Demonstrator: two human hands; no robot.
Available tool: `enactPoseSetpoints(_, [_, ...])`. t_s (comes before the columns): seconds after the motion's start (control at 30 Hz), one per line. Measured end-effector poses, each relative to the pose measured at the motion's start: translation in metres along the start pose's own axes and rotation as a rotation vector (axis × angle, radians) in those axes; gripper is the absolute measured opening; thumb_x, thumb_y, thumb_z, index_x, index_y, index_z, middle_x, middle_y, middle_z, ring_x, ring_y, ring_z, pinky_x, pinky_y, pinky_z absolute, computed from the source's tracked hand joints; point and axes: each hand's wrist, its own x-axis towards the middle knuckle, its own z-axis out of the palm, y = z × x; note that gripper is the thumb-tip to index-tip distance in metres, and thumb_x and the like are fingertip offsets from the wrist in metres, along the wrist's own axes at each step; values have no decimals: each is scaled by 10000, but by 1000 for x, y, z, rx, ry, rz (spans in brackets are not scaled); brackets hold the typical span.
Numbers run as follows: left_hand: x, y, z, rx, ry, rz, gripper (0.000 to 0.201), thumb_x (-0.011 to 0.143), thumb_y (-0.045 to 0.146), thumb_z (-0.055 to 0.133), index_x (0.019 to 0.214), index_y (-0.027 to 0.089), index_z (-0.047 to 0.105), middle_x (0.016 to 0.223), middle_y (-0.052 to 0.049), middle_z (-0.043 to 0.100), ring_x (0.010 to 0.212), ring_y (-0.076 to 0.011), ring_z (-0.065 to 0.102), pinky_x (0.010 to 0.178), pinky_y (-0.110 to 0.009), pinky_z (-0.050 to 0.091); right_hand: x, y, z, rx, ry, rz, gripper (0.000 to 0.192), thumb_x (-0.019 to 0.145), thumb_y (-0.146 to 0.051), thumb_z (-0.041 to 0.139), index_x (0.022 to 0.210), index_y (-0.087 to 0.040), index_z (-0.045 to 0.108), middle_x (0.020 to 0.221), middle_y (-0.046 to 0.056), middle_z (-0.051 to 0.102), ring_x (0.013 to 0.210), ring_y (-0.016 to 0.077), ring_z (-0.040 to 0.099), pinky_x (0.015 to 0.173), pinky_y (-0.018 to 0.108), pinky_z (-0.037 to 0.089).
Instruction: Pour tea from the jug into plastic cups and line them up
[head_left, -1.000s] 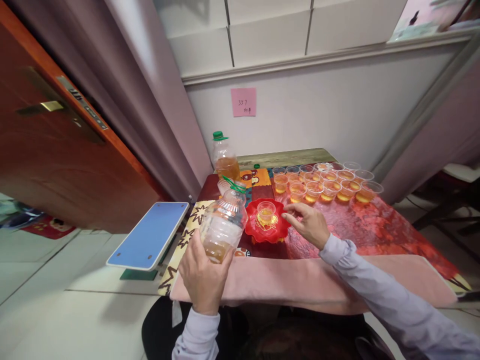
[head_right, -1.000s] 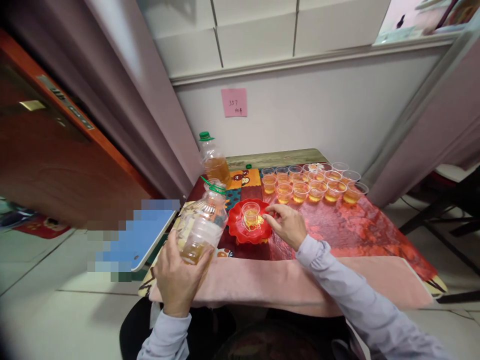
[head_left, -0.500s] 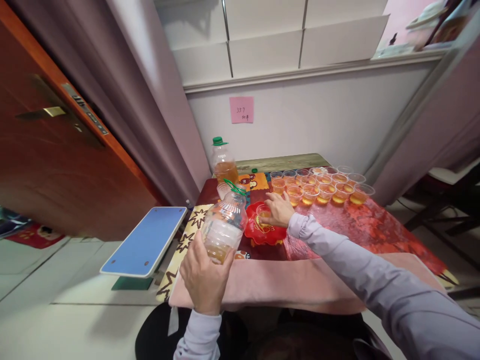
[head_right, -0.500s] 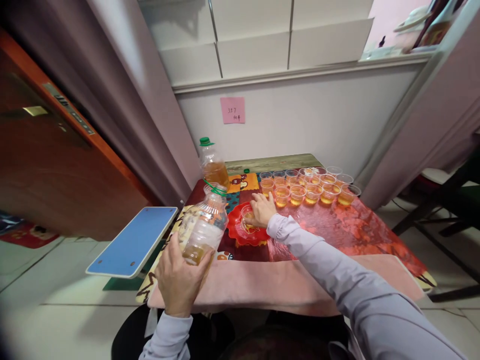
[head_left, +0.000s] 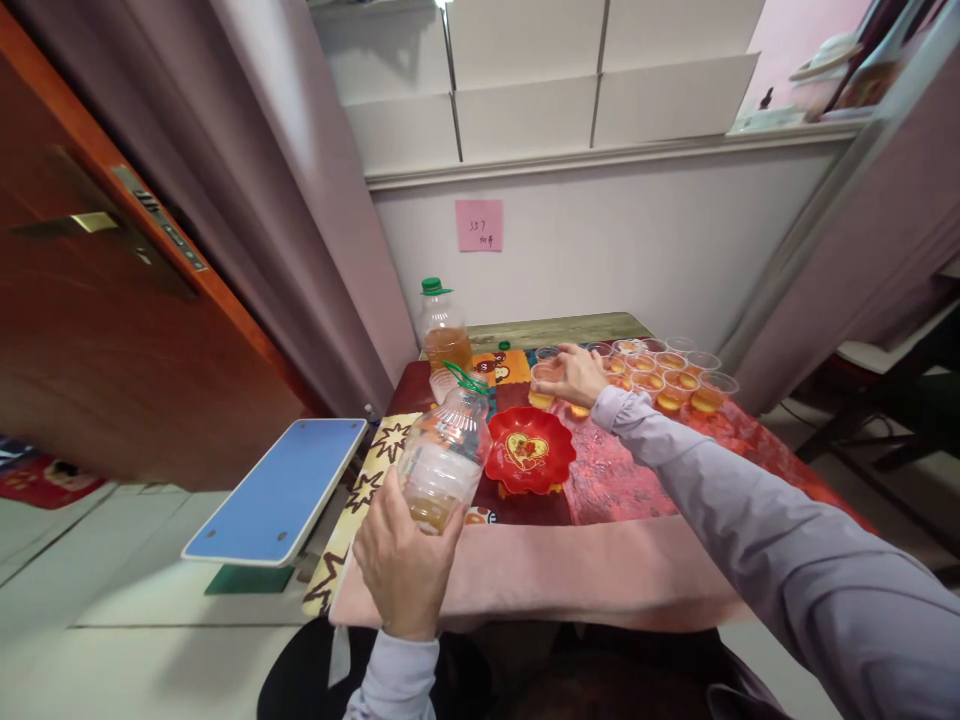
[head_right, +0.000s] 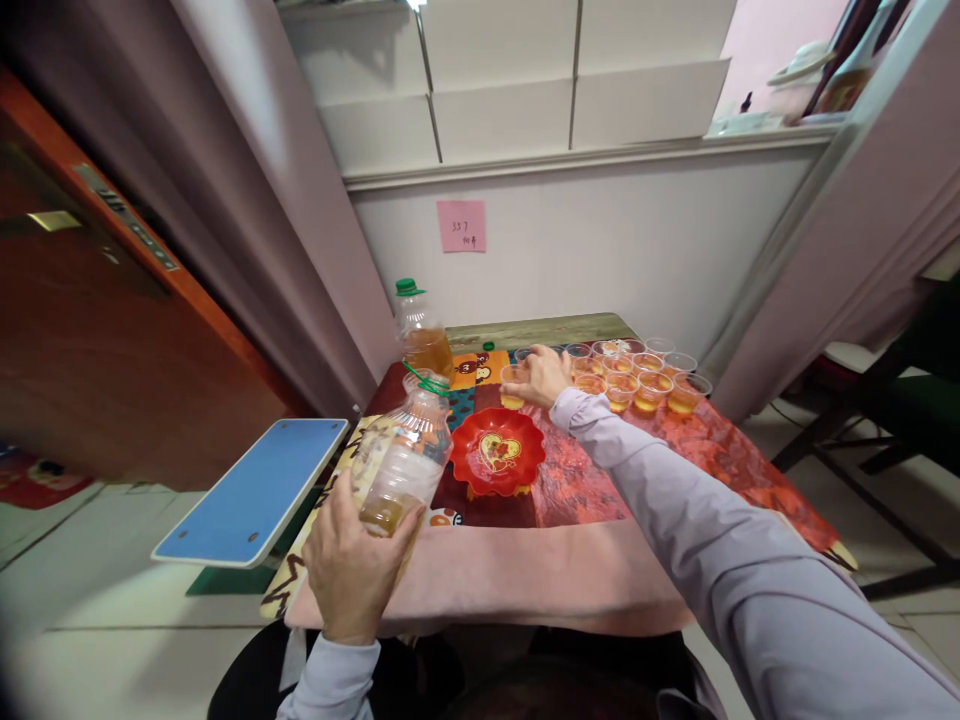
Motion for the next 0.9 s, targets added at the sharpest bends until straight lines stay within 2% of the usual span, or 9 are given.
enactPoseSetpoints(0.13, [0, 0, 0, -4, -2, -16, 979, 864, 769, 560, 1516, 48, 449, 1330, -250, 666, 1143, -388, 656, 943, -455, 480, 14, 23, 8, -71, 55, 57, 562, 781, -644, 737, 1068, -161, 743, 1513, 213, 537, 1407, 396, 458, 1201, 644, 194])
enactPoseSetpoints(0.3, [0, 0, -2, -13, 7, -15, 976, 874, 774, 533, 1512, 40, 449, 1302, -256, 674, 1130, -389, 655, 926, -461, 483, 16, 38, 33, -97, 32, 124, 600, 794, -671, 698, 1100, -156, 738, 1500, 210, 541, 1408, 405, 433, 1199, 630, 187])
enactPoseSetpoints(0.57, [0, 0, -2, -13, 17, -8, 983, 869, 778, 544, 1518, 46, 443, 1312, -256, 668, 1134, -392, 656, 924, -466, 488, 10, 37, 56, -168, 6, 119, 697, 776, -717, 711, 1179, -147, 717, 1539, 224, 498, 1465, 418, 351, 1222, 649, 105])
enactPoseSetpoints(0.7, [1, 1, -3, -22, 15, -15, 978, 869, 779, 546, 1516, 52, 446, 1306, -252, 670, 1134, -385, 656, 934, -461, 485, 9, 37, 60, -201, -16, 146, 747, 799, -727, 700, 1254, -134, 699, 1559, 221, 484, 1491, 415, 328, 1230, 665, 88])
enactPoseSetpoints(0.9, [-1, 1, -2, -39, 13, -25, 979, 871, 784, 533, 1527, 63, 437, 1312, -243, 670, 1134, -387, 652, 936, -467, 480, 5, 30, 59, -222, -27, 131, 759, 792, -740, 708, 1266, -147, 709, 1570, 217, 483, 1489, 408, 338, 1237, 671, 93])
